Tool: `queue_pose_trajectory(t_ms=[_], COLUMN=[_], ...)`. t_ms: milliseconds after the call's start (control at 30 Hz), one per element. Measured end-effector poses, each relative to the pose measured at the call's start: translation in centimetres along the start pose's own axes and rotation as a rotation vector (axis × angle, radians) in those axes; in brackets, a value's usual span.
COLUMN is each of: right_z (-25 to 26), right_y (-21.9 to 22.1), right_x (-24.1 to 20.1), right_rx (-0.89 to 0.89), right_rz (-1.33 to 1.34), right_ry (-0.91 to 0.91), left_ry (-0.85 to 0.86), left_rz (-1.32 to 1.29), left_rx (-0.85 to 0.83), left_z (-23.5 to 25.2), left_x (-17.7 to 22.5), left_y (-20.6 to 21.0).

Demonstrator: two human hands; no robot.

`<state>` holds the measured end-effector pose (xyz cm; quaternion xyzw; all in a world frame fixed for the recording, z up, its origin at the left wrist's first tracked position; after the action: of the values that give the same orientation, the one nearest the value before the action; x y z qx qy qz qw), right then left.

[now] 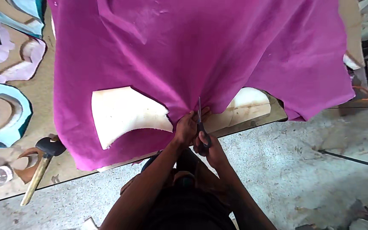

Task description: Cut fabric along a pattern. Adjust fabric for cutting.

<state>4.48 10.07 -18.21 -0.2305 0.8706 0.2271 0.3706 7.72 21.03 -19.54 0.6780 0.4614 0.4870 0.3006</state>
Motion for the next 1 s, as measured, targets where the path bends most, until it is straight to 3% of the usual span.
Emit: queue_pose_trajectory(t_ms=[367, 533, 1000], right_z=[0.9, 2.5, 4.5], right_y=[0.2, -0.1, -2.9], right_x=[-2.0, -3.8, -8.1], right_rx=[0.029, 0.024, 0.026], right_rz=[-0.047, -0.068, -0.233], right_ry=[0.026, 0.024, 0.013], left_ry=[-0.025, -0.035, 0.139], left_rz=[0.099, 0.238, 0.411], left_rx=[0.066, 0.213, 0.121], left_z=[-0.3, -0.7, -0.1], left_x=[0.0, -0.3, 0.4], left_y=[-0.9, -1.8, -1.0])
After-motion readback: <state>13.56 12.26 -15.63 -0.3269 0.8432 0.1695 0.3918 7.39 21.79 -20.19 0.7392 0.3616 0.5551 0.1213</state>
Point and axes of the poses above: each hand's wrist, its own z-axis towards the middle knuckle, its own y-axis out of the palm, x = y × z, the point moved 9 cm from there along z, towards the middle knuckle, and after that the axes turned 4 degrees about -y, right-handed, at the moved point
